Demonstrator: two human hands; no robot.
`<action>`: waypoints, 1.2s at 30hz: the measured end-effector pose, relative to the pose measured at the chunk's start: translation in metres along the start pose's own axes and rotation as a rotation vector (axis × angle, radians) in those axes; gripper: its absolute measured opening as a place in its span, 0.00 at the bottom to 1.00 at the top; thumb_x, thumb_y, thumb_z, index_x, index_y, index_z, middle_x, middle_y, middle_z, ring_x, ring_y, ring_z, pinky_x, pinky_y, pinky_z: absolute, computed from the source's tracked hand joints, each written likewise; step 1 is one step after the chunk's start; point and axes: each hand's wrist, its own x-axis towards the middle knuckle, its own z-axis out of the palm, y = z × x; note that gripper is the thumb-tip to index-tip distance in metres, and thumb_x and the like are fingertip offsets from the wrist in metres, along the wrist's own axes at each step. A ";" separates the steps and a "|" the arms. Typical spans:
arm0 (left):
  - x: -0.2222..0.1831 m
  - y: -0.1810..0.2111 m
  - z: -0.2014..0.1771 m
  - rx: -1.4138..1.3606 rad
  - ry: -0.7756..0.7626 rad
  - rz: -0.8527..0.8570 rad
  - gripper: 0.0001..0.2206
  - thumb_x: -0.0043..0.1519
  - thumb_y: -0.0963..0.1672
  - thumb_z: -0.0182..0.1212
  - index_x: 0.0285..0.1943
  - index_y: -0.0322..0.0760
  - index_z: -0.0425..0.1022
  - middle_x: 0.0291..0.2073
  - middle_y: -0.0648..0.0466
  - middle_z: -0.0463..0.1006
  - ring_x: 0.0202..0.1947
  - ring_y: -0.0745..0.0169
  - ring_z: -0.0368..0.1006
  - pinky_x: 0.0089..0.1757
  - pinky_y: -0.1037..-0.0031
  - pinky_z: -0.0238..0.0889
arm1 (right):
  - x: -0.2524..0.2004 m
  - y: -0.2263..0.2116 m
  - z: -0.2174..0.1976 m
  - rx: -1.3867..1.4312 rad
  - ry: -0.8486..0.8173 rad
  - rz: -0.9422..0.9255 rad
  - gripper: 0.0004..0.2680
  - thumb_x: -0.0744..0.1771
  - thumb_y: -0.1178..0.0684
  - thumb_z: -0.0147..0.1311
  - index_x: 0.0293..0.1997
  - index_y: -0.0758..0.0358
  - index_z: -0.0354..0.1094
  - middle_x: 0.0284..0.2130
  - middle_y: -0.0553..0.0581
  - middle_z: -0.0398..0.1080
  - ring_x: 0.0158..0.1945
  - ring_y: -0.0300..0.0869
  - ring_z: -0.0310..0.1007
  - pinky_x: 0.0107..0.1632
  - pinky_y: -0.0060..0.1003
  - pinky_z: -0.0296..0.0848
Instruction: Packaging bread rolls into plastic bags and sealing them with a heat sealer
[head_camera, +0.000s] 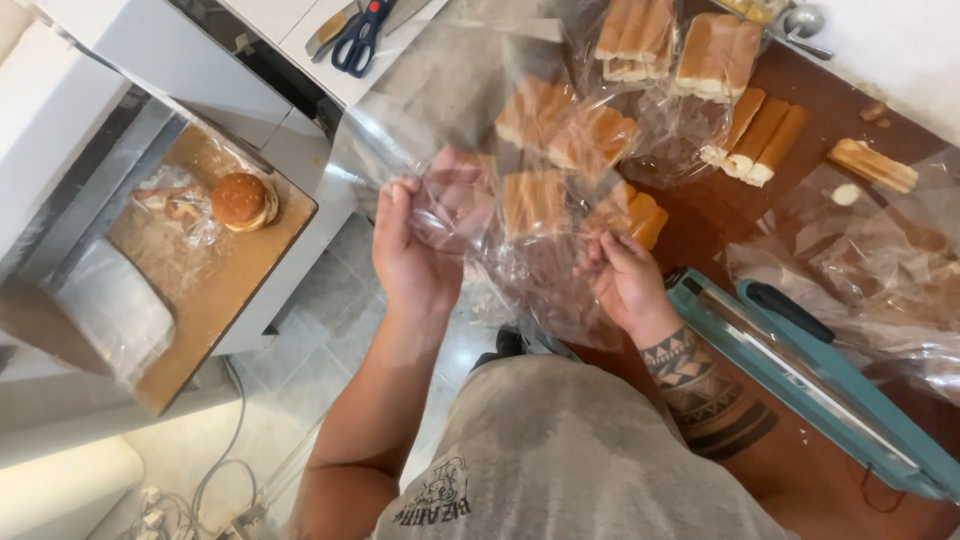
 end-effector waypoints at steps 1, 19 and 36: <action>-0.003 0.004 -0.019 0.000 -0.001 -0.001 0.08 0.72 0.49 0.49 0.45 0.46 0.65 0.59 0.40 0.77 0.59 0.35 0.75 0.46 0.44 0.77 | -0.002 -0.005 -0.007 0.000 0.001 -0.001 0.06 0.71 0.51 0.54 0.45 0.61 0.71 0.29 0.54 0.71 0.32 0.44 0.78 0.40 0.45 0.83; 0.005 -0.013 -0.143 0.667 -0.429 -0.529 0.17 0.67 0.50 0.57 0.29 0.38 0.80 0.28 0.53 0.82 0.39 0.62 0.78 0.58 0.67 0.60 | -0.076 -0.153 0.003 -1.392 0.007 -0.052 0.06 0.70 0.59 0.53 0.47 0.69 0.76 0.35 0.60 0.78 0.34 0.43 0.77 0.44 0.35 0.76; -0.007 -0.022 -0.190 0.973 0.129 -0.208 0.08 0.62 0.45 0.66 0.32 0.41 0.74 0.25 0.57 0.76 0.30 0.66 0.77 0.35 0.74 0.69 | -0.034 -0.107 -0.031 -1.148 0.253 -0.262 0.05 0.74 0.56 0.48 0.52 0.61 0.71 0.34 0.52 0.71 0.37 0.36 0.71 0.48 0.30 0.73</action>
